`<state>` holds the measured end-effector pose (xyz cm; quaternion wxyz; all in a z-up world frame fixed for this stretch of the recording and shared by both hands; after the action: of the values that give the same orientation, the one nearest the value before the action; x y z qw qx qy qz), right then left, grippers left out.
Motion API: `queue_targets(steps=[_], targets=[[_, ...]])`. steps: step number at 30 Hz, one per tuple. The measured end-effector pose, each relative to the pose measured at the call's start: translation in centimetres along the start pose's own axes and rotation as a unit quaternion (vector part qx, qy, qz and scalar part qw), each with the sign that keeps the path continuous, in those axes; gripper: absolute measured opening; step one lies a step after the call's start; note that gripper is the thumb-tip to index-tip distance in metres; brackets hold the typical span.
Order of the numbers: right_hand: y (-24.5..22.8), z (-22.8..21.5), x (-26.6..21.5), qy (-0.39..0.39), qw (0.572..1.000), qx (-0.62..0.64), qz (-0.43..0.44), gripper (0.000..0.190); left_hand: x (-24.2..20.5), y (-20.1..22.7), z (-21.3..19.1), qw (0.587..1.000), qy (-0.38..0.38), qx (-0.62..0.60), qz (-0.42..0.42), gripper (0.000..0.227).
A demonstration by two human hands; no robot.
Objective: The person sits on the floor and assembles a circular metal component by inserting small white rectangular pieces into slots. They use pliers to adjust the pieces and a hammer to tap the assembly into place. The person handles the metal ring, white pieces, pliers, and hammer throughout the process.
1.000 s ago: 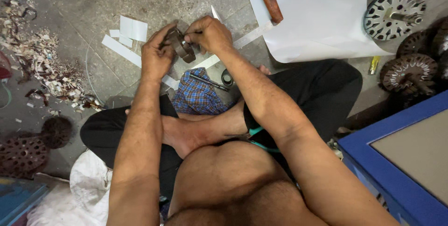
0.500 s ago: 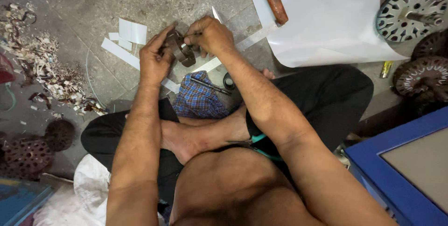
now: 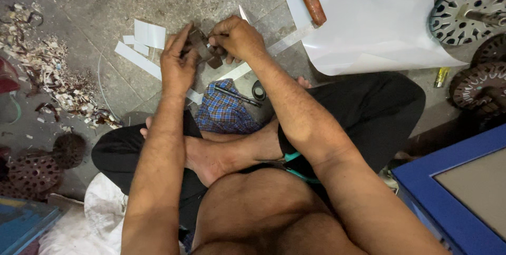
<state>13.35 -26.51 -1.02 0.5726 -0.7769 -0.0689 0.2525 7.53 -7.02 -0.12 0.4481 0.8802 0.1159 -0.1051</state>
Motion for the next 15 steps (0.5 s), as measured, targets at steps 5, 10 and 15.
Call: queue_targets(steps=[5, 10, 15], targets=[[1.3, 0.1, -0.1, 0.012, 0.998, 0.035, -0.055, 0.016, -1.2, -0.1, 0.2, 0.991, -0.001, -0.087, -0.105, 0.057], [1.9, 0.3, 0.0, 0.023, 0.994, 0.006, -0.11, 0.015, -3.3, 1.1, 0.6, 0.991, -0.071, -0.109, -0.038, 0.085], [2.0, 0.7, -0.3, 0.023, 0.997, 0.016, -0.071, 0.012, -3.9, 2.8, 0.6, 0.997, -0.046, -0.056, -0.041, 0.084]])
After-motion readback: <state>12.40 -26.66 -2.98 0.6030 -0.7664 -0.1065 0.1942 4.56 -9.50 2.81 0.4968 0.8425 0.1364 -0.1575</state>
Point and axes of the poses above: each hand's wrist, its own x-axis towards the middle knuckle, its own z-axis out of the palm, y = z × x, the point moved 1 cm from there along x, towards the middle knuckle, and after that the axes turned 15 degrees about -z, right-handed, at the moved point
